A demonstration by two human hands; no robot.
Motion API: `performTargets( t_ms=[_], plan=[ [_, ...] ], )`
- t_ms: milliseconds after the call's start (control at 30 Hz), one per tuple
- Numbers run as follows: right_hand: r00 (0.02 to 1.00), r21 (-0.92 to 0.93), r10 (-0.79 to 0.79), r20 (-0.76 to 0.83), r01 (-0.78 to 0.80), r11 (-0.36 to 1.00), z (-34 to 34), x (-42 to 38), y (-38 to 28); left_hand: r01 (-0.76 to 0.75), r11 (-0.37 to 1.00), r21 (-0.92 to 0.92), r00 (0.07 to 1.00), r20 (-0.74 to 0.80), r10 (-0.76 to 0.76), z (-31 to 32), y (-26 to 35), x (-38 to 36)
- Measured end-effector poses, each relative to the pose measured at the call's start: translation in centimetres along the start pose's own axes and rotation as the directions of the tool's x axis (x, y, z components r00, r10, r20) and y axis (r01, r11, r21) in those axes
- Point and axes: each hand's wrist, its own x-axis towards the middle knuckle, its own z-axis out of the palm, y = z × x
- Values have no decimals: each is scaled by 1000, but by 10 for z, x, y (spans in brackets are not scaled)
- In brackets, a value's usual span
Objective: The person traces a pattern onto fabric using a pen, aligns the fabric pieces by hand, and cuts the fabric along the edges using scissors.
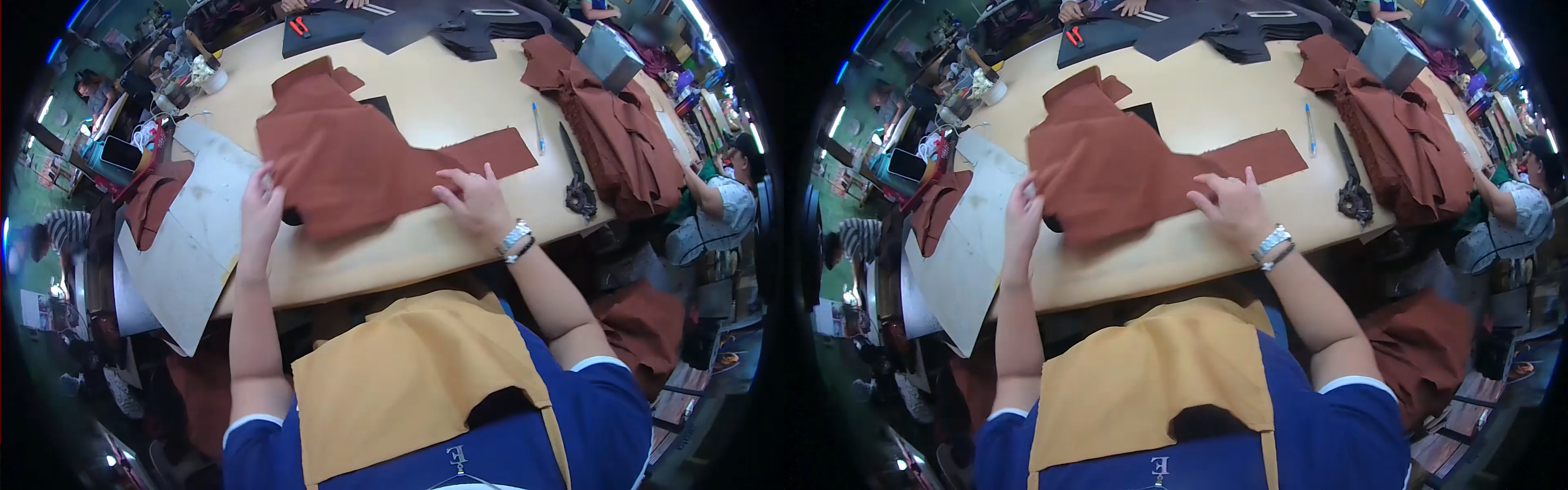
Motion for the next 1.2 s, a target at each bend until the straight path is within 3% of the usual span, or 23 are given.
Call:
performTargets(
  t_ms=[100, 167, 267, 367, 433, 500, 533, 567, 700, 733, 833, 867, 933, 967, 1067, 1100, 1200],
  plan=[
    [966, 61, -190, -173, 203, 977, -12, 17, 7, 137, 985, -105, 989, -40, -142, -63, -1, -75],
    [974, 99, -149, -173, 167, 981, -13, 48, 11, 331, 939, -93, 922, -182, -343, -91, -5, -115],
    [972, 160, -184, -142, 207, 965, 6, 110, 21, 309, 926, -215, 902, -243, -357, -121, -66, -154],
    [977, 106, -196, -80, 204, 973, 30, 180, 14, 412, 842, -348, 818, -265, -511, -96, -31, -162],
    [977, 51, -192, -88, 197, 979, 53, 216, 6, 462, 847, -265, 824, -226, -520, -87, -19, -159],
    [974, 0, -178, -141, 180, 984, 69, 245, -8, 391, 905, -167, 887, -193, -419, -91, -33, -159],
    [980, -2, -144, -140, 146, 989, 78, 259, -12, 339, 919, -203, 908, -187, -376, -85, -27, -157],
    [985, -2, -108, -137, 109, 994, 80, 269, -20, 322, 903, -286, 907, -179, -380, -82, -27, -156],
    [988, -52, -47, -150, 39, 998, 86, 294, -27, 303, 941, -150, 918, -218, -331, -76, -27, -147],
    [971, 31, -93, -219, 102, 994, 90, 301, -22, 288, 949, -130, 922, -230, -311, -74, -29, -145],
    [973, 126, -118, -197, 144, 982, 98, 318, -3, 205, 979, -17, 944, -261, -203, -74, -20, -121],
    [901, -28, -300, -314, 308, 951, 97, 318, 13, 176, 984, 30, 948, -275, -161, -67, -16, -111],
    [930, 31, -271, -248, 287, 957, 74, 313, 37, 104, 993, 56, 962, -259, -87, -70, -14, -88],
    [937, 63, -248, -244, 271, 961, 59, 304, 54, 83, 991, 102, 965, -257, -55, -74, -16, -73],
    [911, -156, -214, -354, 169, 973, 7, 243, 105, 37, 979, 198, 979, -203, 4, -81, -19, -21],
    [904, -198, -235, -358, 172, 965, -9, 218, 123, 64, 989, 133, 985, -170, -41, -83, -28, -1],
    [976, -106, -31, -217, 8, 994, -56, 115, 122, -135, 927, 349, 984, -62, 167, -91, -69, 66]
  ],
)
